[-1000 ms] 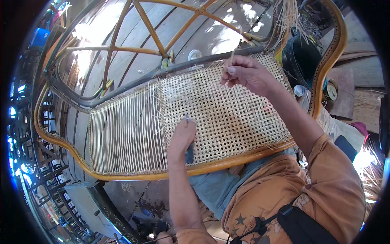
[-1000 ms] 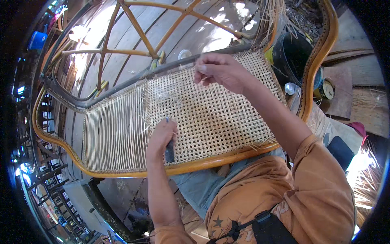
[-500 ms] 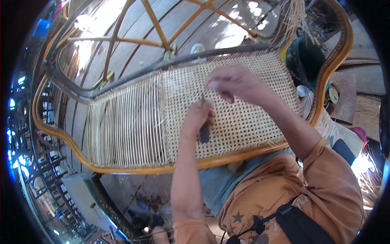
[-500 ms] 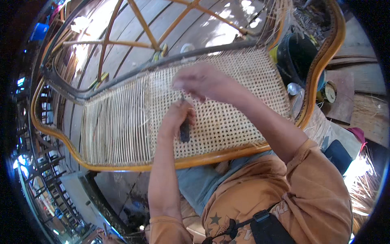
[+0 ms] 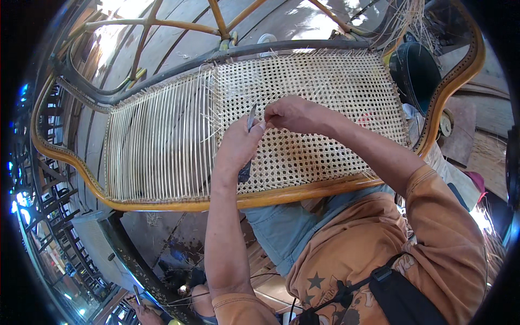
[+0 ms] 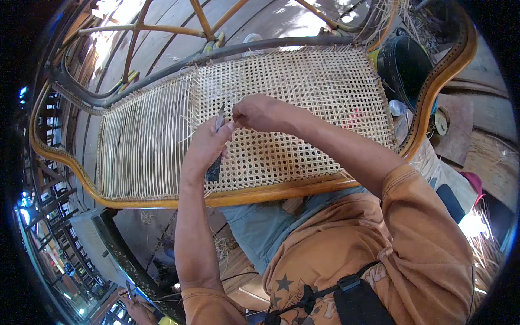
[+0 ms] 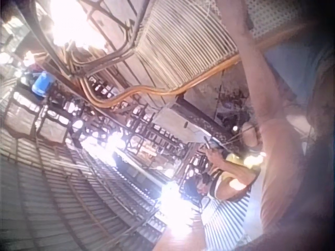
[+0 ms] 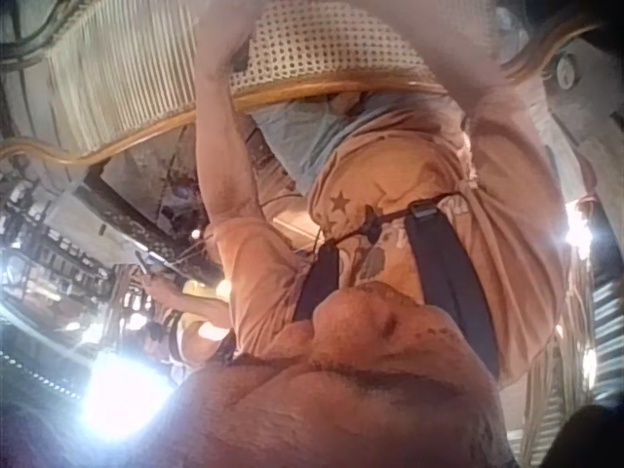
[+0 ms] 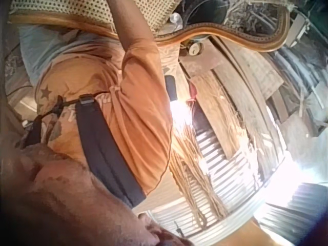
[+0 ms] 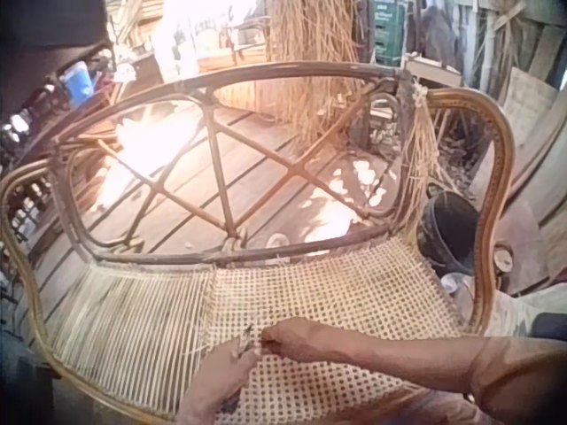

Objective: Weaving rattan webbing onto a chair frame and trimming the edges with a knife.

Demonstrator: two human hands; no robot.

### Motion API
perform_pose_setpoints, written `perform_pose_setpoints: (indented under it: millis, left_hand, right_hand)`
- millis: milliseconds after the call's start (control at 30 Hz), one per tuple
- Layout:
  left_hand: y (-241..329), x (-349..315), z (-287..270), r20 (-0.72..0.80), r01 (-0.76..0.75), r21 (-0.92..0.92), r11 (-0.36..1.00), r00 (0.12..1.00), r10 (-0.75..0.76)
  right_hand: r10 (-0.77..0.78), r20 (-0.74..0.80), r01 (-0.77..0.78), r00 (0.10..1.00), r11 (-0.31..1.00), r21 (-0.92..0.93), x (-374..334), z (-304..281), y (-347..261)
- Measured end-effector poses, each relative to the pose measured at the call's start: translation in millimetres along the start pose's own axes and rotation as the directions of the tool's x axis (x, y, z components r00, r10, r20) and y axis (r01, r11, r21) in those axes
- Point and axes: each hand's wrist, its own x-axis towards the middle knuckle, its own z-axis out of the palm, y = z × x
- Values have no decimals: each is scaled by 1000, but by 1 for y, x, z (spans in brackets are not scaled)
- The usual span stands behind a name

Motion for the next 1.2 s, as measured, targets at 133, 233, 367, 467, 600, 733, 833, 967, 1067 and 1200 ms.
perform_pose_setpoints:
  millis: [133,233,367,467,600,733,833,967,1067,1200]
  left_hand:
    - [-1,-12,-8,42,-11,-62,998,999,14]
    - [5,-36,-20,3,1,-38,999,1000,-1]
    - [13,-91,-45,-41,109,49,993,993,-107]
    - [2,-131,-53,-260,88,-28,996,961,-92]
    - [-30,-166,-50,-391,146,-83,986,905,-167]
    - [-66,-193,-45,-387,110,-259,960,899,-208]
    - [-94,-201,-49,-390,141,-315,938,882,-264]
    - [-113,-202,-57,-406,216,-376,901,836,-369]
    - [-124,-203,-57,-409,201,-416,887,830,-379]
    - [-129,-203,-57,-424,178,-426,887,827,-369]
  right_hand:
    - [-65,11,64,998,996,55,-2,5,-13]
    - [-135,66,126,989,985,116,2,8,-24]
    - [-229,158,199,961,962,186,11,24,-65]
    - [-365,205,341,908,929,144,33,60,-91]
    - [-390,337,331,857,918,221,43,89,-112]
    - [-347,480,300,806,938,174,41,92,-106]
    - [-182,504,262,844,961,-91,48,94,-76]
    - [-57,463,102,884,992,-73,43,95,-62]
    - [-62,446,131,893,983,-126,44,98,-63]
    - [-30,439,143,898,963,-228,46,101,-68]
